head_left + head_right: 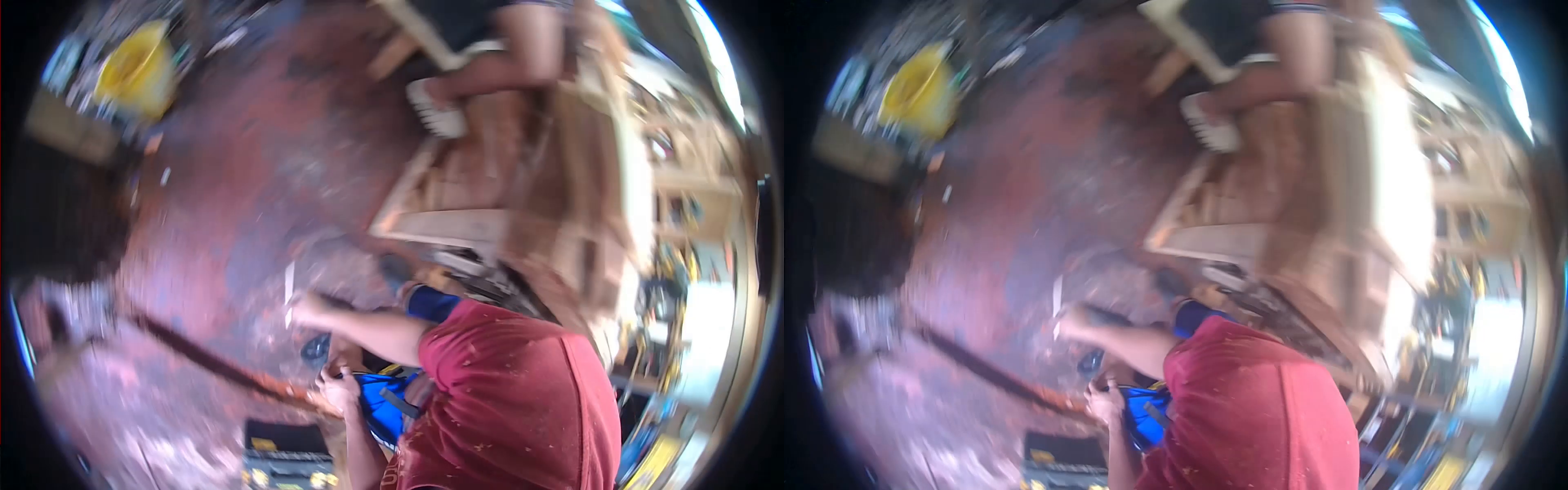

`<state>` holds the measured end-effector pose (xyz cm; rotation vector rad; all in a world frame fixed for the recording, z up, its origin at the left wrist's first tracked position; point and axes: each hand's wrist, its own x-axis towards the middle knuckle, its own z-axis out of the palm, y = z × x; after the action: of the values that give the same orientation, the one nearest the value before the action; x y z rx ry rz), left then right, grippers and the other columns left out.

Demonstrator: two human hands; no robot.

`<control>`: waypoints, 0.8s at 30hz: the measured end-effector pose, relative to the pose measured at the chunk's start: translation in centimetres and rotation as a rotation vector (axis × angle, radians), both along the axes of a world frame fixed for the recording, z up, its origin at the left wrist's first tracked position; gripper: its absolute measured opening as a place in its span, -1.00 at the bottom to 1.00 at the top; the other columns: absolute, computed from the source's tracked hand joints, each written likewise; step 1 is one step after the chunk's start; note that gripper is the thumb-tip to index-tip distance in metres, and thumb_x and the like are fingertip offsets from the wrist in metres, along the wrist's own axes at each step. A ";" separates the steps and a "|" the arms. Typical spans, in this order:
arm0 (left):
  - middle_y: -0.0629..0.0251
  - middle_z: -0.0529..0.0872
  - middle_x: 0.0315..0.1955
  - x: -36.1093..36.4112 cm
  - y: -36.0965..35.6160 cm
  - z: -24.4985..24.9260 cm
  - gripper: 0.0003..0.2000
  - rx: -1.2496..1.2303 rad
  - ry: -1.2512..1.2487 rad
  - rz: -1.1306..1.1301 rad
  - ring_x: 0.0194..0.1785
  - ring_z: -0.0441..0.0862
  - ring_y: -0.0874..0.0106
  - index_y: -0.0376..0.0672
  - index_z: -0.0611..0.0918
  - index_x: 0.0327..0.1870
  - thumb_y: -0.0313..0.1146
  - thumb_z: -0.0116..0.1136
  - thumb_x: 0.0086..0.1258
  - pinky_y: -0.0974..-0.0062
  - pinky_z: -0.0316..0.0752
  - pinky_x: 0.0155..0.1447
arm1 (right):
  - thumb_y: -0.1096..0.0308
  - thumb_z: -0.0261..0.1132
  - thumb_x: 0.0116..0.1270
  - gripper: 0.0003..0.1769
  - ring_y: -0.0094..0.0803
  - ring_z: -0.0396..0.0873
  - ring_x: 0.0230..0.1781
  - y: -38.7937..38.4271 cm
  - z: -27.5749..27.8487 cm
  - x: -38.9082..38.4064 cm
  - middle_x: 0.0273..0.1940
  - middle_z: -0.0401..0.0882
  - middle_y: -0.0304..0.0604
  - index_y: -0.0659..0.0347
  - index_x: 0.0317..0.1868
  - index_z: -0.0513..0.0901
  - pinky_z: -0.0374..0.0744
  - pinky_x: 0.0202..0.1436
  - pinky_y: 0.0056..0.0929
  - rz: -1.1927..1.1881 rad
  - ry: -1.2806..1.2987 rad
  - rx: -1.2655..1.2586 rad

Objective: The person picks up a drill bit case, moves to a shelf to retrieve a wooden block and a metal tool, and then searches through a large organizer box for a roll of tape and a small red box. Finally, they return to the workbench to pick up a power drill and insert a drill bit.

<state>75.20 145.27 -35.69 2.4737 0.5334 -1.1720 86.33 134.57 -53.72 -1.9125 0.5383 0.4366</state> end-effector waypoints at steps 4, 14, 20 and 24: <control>-0.22 0.54 0.32 -2.7 2.9 -1.8 -0.48 -0.322 -0.198 -0.198 0.28 0.60 -0.17 -0.17 0.56 0.34 -0.23 0.31 0.38 -0.01 0.54 0.33 | 0.17 0.40 0.35 -0.72 -0.39 0.74 -0.37 -1.0 26.9 5.0 -0.46 0.73 -0.09 0.26 -0.26 0.76 0.65 -0.37 -0.30 -0.030 -0.071 0.127; 0.31 0.73 -0.43 7.1 14.2 3.9 -0.85 -0.766 -0.054 0.378 -0.44 0.60 0.53 -0.29 0.72 -0.09 -0.42 0.17 0.52 0.48 0.46 -0.41 | 0.44 0.18 0.41 -0.90 -0.36 0.58 -0.43 -28.3 61.1 -3.4 -0.46 0.58 -0.16 0.25 -0.27 0.59 0.59 -0.33 -0.28 -0.800 -0.764 -0.196; 0.05 0.84 -0.13 -2.3 19.0 3.1 -0.51 -0.621 -0.169 0.640 -0.09 0.75 0.33 -0.41 0.70 0.15 -0.09 0.29 0.48 0.33 0.61 0.09 | 0.28 -0.04 0.66 -0.67 -0.17 0.67 -0.22 -48.0 59.8 -13.7 -0.07 0.63 -0.01 0.30 0.21 0.49 0.71 -0.08 -0.18 -1.294 -0.928 -0.098; 0.10 0.83 -0.09 -12.5 15.9 11.5 -0.52 -0.818 0.050 1.092 -0.05 0.74 0.36 -0.39 0.71 0.14 -0.07 0.28 0.52 0.33 0.62 0.08 | 0.17 0.00 0.66 -0.62 -0.20 0.68 -0.18 -29.1 53.8 -3.1 -0.07 0.66 -0.01 0.29 0.06 0.63 0.69 0.01 -0.29 -0.380 -0.187 0.013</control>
<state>62.66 161.20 -24.18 1.1417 0.9789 -0.7299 83.26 105.47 0.07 -1.7634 0.7519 0.0156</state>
